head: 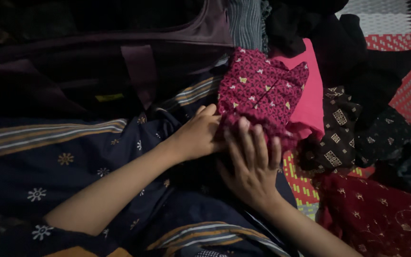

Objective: The person takes several folded and rolled items of clothing from a pile and places them into a purple bag.

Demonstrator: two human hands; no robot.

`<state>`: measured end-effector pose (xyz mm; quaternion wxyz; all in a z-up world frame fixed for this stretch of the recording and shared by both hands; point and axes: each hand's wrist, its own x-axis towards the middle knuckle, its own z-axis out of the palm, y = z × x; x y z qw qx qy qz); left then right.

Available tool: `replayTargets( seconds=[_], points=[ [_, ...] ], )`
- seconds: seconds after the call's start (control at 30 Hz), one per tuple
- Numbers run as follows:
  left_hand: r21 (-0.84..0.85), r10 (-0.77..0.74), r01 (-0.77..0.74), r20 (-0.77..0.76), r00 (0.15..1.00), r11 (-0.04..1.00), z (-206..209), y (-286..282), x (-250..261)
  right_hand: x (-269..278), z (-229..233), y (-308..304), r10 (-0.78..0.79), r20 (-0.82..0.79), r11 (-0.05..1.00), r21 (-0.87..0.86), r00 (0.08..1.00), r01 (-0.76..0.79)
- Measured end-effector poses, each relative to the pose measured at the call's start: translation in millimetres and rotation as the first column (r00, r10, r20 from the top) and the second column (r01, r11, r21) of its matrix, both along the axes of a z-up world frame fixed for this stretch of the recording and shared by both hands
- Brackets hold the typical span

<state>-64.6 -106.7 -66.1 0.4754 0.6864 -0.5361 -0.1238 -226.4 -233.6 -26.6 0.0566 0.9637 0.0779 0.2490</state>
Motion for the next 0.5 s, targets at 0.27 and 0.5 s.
replayTargets(
  seconds=[0.27, 0.5],
  points=[
    [0.104, 0.104, -0.094, -0.103, 0.989, 0.99, 3.3, 4.9, 3.9, 25.5, 10.1, -18.9, -0.185, -0.171, 0.974, 0.098, 0.968, 0.203],
    [-0.103, 0.218, -0.325, -0.549, 0.807, 0.94, 9.1, 18.3, 19.1, 40.3, 23.4, -51.3, -0.057, -0.21, 0.937, 0.327, 0.976, 0.125]
  ],
)
